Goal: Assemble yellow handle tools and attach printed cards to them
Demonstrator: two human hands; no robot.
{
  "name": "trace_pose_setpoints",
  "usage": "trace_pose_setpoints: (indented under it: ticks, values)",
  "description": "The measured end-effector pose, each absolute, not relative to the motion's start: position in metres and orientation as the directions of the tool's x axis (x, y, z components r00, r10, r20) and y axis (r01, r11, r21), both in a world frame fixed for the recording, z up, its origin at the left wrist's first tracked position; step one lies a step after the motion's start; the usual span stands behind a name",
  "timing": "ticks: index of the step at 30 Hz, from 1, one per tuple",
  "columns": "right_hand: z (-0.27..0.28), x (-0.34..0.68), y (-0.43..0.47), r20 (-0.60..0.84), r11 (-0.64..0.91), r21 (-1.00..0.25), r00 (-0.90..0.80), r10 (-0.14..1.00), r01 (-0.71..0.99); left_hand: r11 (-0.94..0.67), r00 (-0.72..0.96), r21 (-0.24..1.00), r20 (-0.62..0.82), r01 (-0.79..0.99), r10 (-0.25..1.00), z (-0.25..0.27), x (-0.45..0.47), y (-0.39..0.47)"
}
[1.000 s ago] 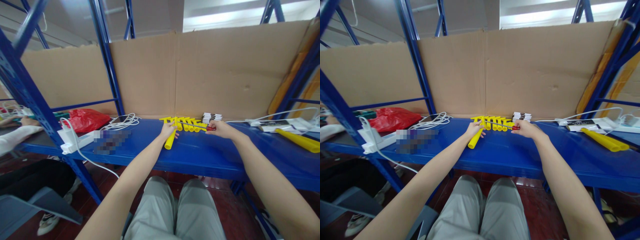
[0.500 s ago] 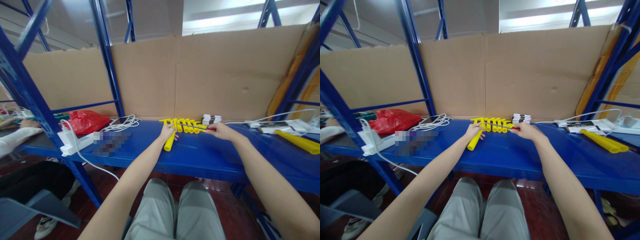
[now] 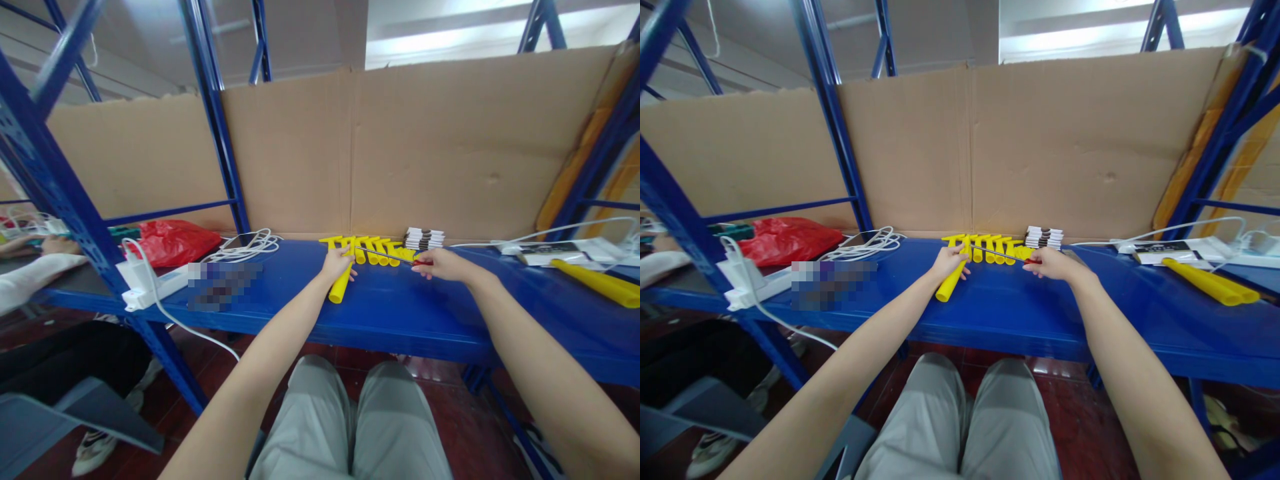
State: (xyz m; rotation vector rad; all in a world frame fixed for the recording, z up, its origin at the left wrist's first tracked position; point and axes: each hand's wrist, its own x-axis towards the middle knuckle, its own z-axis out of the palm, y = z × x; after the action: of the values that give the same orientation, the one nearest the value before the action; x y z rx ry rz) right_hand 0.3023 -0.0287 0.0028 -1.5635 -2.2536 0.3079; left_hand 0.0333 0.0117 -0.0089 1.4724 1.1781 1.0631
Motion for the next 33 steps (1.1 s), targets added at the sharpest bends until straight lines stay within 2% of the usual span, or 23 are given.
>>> trace_pose_setpoints:
  ticks: [2, 7, 10, 17, 21, 27, 33]
  values:
    - [0.0038, 0.3015, -0.0289, 0.191, 0.362, -0.367, -0.312, 0.931, 0.857, -0.095, 0.16, 0.98, 0.067, 0.175, 0.985, -0.0085, 0.0333, 0.0114]
    - [0.0032, 0.3011, -0.0253, 0.388, 0.356, -0.285, -0.232, 0.892, 0.89, -0.105, 0.156, 0.977, 0.077, 0.184, 0.985, -0.0095, 0.0344, 0.0125]
    - [0.0016, 0.3019, -0.0241, 0.43, 0.324, -0.276, -0.185, 0.884, 0.905, -0.115, 0.158, 0.974, 0.085, 0.194, 0.984, -0.0119, 0.0343, 0.0153]
    - [0.0064, 0.3001, -0.0304, 0.3, 0.368, -0.281, -0.283, 0.911, 0.887, -0.12, 0.165, 0.972, 0.087, 0.201, 0.982, -0.0141, 0.0327, 0.0195]
    - [0.0094, 0.2966, -0.031, 0.313, 0.359, -0.257, -0.275, 0.909, 0.897, -0.104, 0.154, 0.974, 0.073, 0.202, 0.985, -0.0121, 0.0336, 0.0183]
    - [0.005, 0.2982, -0.0275, 0.41, 0.291, -0.29, -0.157, 0.898, 0.912, -0.118, 0.166, 0.973, 0.085, 0.2, 0.982, -0.0099, 0.0335, 0.0141]
    - [0.0066, 0.2953, -0.0315, 0.296, 0.332, -0.3, -0.243, 0.924, 0.895, -0.131, 0.171, 0.971, 0.096, 0.202, 0.98, -0.0101, 0.0324, 0.0131]
